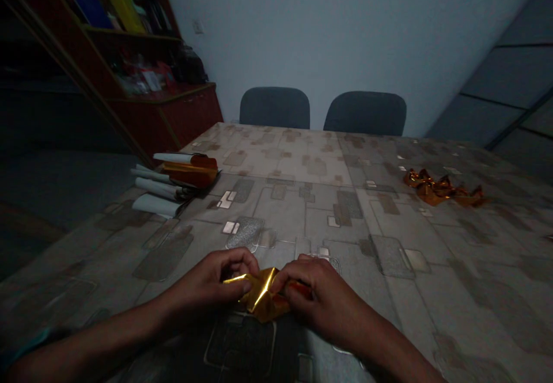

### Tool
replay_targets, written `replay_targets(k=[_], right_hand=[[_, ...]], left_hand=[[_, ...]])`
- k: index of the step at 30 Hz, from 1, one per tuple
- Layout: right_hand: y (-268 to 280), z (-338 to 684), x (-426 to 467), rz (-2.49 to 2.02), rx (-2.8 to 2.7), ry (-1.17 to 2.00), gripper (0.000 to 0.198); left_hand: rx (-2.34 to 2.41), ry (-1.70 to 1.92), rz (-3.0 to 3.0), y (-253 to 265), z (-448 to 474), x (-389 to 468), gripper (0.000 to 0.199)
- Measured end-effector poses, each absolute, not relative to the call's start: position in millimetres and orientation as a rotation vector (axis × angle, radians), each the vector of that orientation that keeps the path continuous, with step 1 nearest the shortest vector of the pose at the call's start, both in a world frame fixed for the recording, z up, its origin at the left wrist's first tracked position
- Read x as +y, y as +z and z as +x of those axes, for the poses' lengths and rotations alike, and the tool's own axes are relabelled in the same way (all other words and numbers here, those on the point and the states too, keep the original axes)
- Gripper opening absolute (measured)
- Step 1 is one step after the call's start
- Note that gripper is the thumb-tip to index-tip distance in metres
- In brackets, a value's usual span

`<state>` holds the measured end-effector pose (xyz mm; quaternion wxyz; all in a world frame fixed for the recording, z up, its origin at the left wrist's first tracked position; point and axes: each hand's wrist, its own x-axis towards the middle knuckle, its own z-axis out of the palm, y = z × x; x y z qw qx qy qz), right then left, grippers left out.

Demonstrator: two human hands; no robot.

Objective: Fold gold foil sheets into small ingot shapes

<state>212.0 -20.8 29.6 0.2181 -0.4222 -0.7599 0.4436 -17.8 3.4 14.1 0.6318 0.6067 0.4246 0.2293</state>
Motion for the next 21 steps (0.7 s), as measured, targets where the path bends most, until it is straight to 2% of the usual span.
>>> replay_targets(k=[5, 7, 12, 18, 21], right_hand=[[29, 216, -24, -1.209, -2.001, 1.263, 0.013], [27, 217, -24, -1.198, -1.968, 1.289, 0.010], [27, 223, -24, -1.170, -1.983, 1.307, 0.022], [29, 234, -26, -1.115, -2.087, 1.242, 0.041], [27, 233, -25, -1.105, -2.103, 1.261, 0.042]], left_hand=[[0.935, 0.549, 1.275, 13, -20, -1, 0.033], [0.919, 0.552, 1.270, 11, -21, 0, 0.031], [0.874, 0.568, 1.336, 2, -24, 3, 0.022], [0.997, 0.500, 1.474, 2, -21, 1, 0.029], [1.014, 0.525, 1.462, 4, -19, -1, 0.033]])
